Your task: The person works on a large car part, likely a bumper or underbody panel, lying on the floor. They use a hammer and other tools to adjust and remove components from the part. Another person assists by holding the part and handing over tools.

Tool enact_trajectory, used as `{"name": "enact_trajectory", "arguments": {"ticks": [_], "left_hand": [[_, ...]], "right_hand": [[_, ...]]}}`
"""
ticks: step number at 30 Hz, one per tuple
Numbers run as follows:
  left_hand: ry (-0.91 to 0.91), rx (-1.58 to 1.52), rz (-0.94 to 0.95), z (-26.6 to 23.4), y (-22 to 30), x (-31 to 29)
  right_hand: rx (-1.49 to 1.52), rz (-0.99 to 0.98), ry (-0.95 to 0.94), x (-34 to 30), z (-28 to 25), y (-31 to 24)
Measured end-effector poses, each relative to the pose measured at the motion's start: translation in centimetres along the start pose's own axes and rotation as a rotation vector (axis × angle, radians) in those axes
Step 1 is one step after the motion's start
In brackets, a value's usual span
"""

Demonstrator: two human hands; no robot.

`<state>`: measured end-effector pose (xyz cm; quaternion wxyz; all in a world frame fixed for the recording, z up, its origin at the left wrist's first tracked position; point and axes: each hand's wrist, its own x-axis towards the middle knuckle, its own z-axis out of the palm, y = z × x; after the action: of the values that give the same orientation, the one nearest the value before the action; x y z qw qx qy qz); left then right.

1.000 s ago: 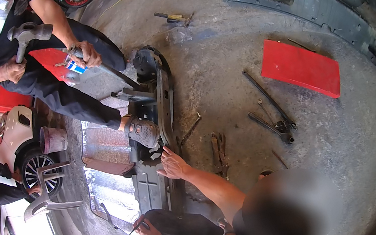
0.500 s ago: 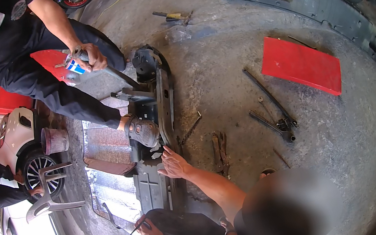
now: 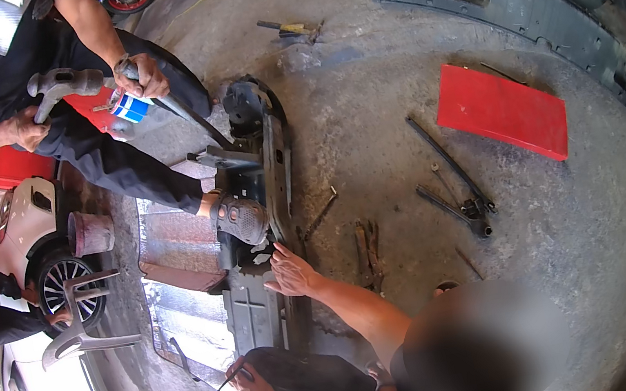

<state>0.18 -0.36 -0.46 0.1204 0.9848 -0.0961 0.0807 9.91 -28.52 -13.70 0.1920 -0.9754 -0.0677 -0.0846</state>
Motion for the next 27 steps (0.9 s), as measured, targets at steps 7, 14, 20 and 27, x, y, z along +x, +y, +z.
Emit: {"name": "enact_trajectory", "arguments": {"ticks": [7,14,20,27], "left_hand": [[0.006,-0.017,0.014,-0.3,0.3,0.1],[-0.002,-0.025,-0.009,-0.7,0.8,0.1],[0.012,-0.044,0.002,-0.5,0.1,0.0],[-0.003,-0.014,-0.006,-0.4,-0.3,0.0]], "right_hand": [[0.002,0.0,-0.029,0.1,-0.2,-0.1],[0.002,0.009,-0.004,-0.1,0.1,-0.3],[-0.043,0.015,0.015,0.0,0.1,-0.5],[0.006,-0.002,-0.038,0.1,-0.2,-0.3]]}}
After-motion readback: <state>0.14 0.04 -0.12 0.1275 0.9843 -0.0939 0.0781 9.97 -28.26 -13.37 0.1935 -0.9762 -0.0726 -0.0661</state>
